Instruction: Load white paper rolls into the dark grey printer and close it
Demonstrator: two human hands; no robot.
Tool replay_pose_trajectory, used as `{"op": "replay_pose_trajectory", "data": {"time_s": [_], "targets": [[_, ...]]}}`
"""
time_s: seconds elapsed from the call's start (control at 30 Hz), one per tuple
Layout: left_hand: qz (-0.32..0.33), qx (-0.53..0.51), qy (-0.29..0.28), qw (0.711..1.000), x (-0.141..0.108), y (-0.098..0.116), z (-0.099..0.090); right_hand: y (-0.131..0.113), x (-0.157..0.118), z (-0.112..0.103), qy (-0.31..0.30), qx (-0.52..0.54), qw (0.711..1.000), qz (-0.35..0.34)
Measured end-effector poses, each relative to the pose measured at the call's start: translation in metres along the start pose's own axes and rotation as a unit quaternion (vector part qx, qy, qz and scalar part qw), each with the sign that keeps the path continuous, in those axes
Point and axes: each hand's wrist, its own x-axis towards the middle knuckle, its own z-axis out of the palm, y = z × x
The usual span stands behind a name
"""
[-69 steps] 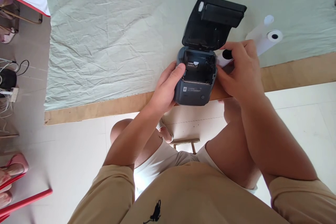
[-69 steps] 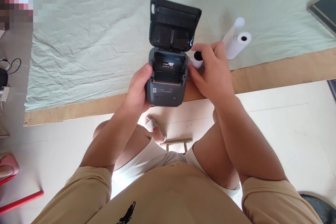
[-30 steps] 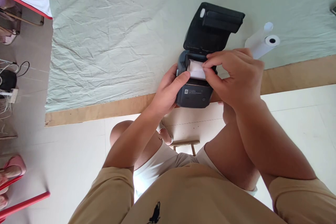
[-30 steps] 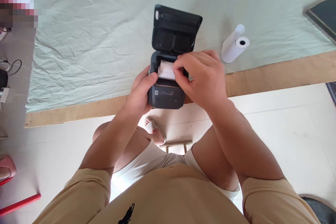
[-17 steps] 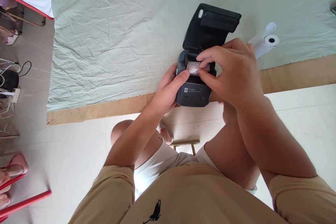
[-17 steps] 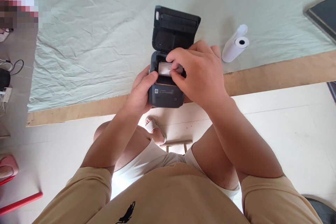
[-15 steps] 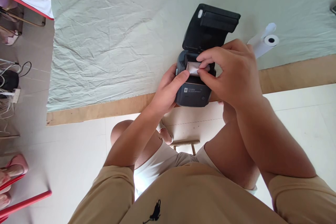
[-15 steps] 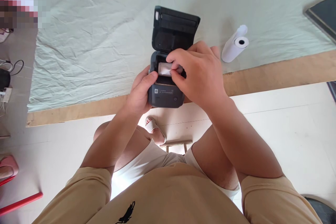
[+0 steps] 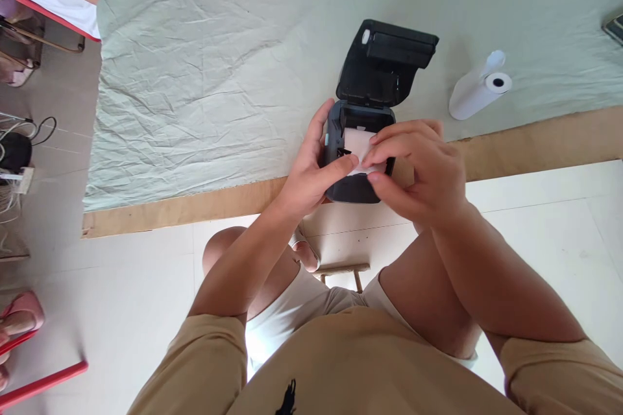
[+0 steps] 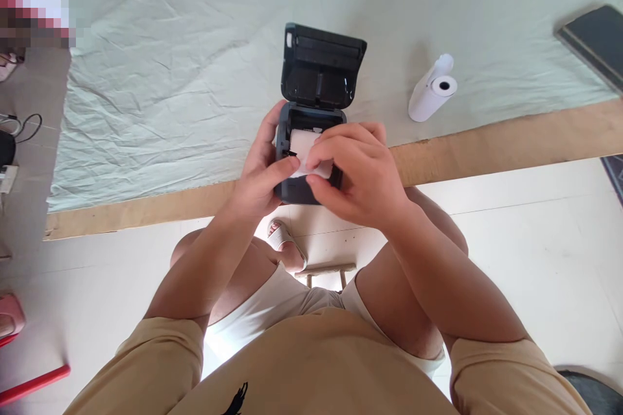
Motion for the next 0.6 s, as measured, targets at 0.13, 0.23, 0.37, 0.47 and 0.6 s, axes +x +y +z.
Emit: {"op": "replay_pose_trajectory", "data": {"time_s": [0.13,0.23,0.37,0.47,0.6], "targets": [[0.007,0.012,-0.005,1.0,0.003,-0.004,-0.003,0.026,-0.001,-0.002,0.148,0.013,0.985,0.089],[0.01,0.01,-0.003,1.0,0.004,-0.006,-0.003,0.049,0.001,-0.001,0.127,0.051,0.98,0.148],[-0.003,0.01,0.005,1.0,0.004,-0.004,-0.004,0.066,-0.003,-0.001,0.147,0.179,0.962,0.143],[-0.008,0.004,-0.014,1.0,0.002,-0.003,-0.006,0.061,-0.008,0.001,0.136,0.196,0.96,0.149],[0.014,-0.013,-0.028,0.999,0.002,-0.003,-0.007,0.047,-0.014,0.007,0.005,0.154,0.975,0.159]]}}
